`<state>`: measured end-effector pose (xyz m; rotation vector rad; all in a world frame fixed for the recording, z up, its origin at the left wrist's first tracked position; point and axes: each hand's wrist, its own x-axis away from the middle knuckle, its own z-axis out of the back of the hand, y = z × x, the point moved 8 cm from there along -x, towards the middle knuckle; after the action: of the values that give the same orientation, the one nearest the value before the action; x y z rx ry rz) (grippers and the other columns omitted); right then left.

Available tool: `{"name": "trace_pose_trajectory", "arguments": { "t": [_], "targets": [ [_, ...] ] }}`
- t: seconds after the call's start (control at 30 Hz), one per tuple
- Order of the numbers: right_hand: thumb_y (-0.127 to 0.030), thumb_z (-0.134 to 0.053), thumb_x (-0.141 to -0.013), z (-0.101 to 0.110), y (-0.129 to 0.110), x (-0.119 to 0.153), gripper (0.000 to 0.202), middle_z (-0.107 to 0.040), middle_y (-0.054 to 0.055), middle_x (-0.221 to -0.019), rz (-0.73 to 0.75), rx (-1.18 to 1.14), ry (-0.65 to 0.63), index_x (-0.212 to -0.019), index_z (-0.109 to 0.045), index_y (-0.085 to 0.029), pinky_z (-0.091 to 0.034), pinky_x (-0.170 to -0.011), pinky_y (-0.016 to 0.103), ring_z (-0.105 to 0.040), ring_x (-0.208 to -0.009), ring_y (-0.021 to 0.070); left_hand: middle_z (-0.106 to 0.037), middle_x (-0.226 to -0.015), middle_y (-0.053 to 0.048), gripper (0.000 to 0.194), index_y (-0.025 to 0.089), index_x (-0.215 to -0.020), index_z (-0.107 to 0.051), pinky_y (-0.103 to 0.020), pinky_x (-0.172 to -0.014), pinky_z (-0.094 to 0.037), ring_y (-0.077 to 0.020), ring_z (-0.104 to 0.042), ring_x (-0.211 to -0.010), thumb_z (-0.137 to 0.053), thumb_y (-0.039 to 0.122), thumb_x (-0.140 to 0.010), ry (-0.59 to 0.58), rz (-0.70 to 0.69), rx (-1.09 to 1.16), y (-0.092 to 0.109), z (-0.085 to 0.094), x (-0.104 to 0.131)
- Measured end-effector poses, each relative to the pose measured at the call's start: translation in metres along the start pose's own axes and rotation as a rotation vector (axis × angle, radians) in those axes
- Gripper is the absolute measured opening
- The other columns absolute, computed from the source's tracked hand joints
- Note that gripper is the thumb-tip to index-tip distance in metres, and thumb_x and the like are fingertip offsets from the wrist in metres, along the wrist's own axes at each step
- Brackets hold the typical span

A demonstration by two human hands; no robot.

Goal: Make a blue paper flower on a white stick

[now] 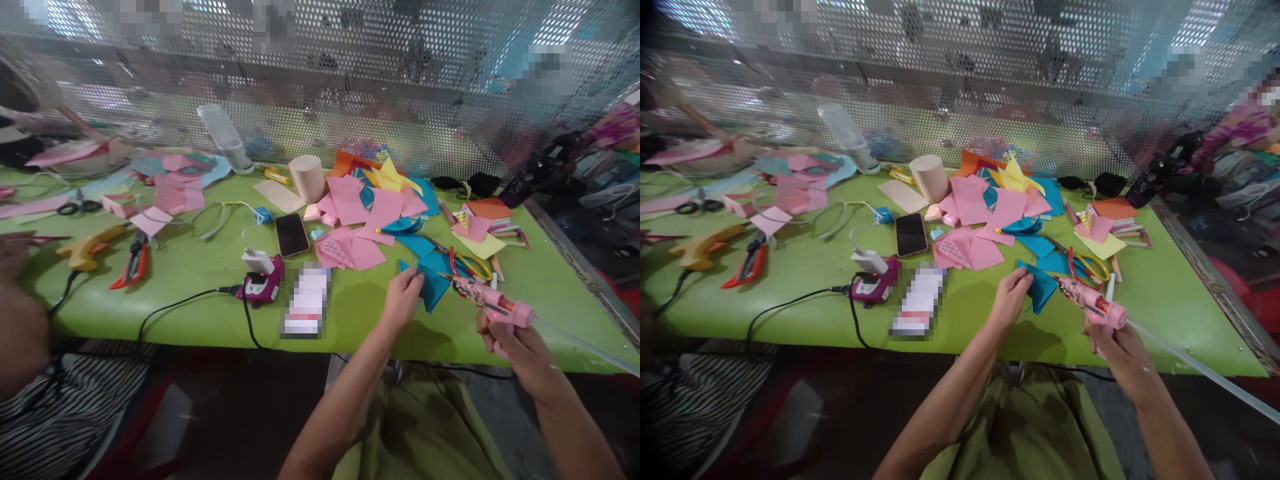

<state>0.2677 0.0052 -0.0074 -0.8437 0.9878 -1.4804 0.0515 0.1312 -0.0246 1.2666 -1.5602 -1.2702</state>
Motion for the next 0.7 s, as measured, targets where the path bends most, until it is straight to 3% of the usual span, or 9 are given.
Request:
{"name": "trace_pose_trajectory", "arguments": {
  "t": [0.2, 0.5, 0.6, 0.7],
  "targets": [
    [-0.066, -0.065, -0.100, -0.001, -0.002, 0.002, 0.046, -0.063, 0.005, -0.079, 0.015, -0.049, -0.031, -0.089, -0.070, -0.022, -0.045, -0.060, 0.033, -0.056, -0.066, 0.0187, -0.043, -0.062, 0.005, 0.040, 0.023, -0.067, -0.044, -0.026, -0.063, -0.036, -0.0130, -0.045, -0.063, -0.066, 0.046, -0.091, 0.059, -0.018, 0.030, 0.000, 0.005, -0.001],
    [-0.066, -0.072, -0.095, 0.005, -0.008, 0.007, 0.045, -0.064, 0.005, -0.079, -0.017, -0.179, 0.061, -0.090, -0.073, -0.022, -0.041, -0.053, 0.032, -0.052, -0.062, 0.0173, -0.043, -0.062, 0.005, 0.045, 0.022, -0.066, -0.045, -0.026, -0.062, -0.040, -0.0127, -0.045, -0.063, -0.071, 0.049, -0.091, 0.108, -0.001, 0.119, -0.005, 0.009, -0.003],
    [-0.066, -0.075, -0.092, 0.021, -0.008, 0.007, 0.043, -0.070, 0.007, -0.086, -0.020, -0.260, 0.171, -0.096, -0.077, -0.023, -0.043, -0.052, 0.032, -0.054, -0.061, 0.0167, -0.044, -0.063, 0.005, 0.043, 0.022, -0.067, -0.046, -0.025, -0.062, -0.040, -0.0122, -0.046, -0.063, -0.072, 0.048, -0.090, 0.144, 0.006, 0.131, -0.006, 0.014, -0.004],
    [-0.072, -0.069, -0.093, 0.052, -0.001, -0.003, 0.051, -0.073, 0.010, -0.089, 0.001, -0.212, 0.276, -0.101, -0.077, -0.022, -0.042, -0.047, 0.033, -0.055, -0.057, 0.0178, -0.045, -0.064, 0.005, 0.041, 0.022, -0.069, -0.047, -0.024, -0.061, -0.041, -0.0120, -0.047, -0.062, -0.073, 0.048, -0.088, 0.203, 0.020, 0.157, -0.007, 0.020, -0.004]
  ]
}}
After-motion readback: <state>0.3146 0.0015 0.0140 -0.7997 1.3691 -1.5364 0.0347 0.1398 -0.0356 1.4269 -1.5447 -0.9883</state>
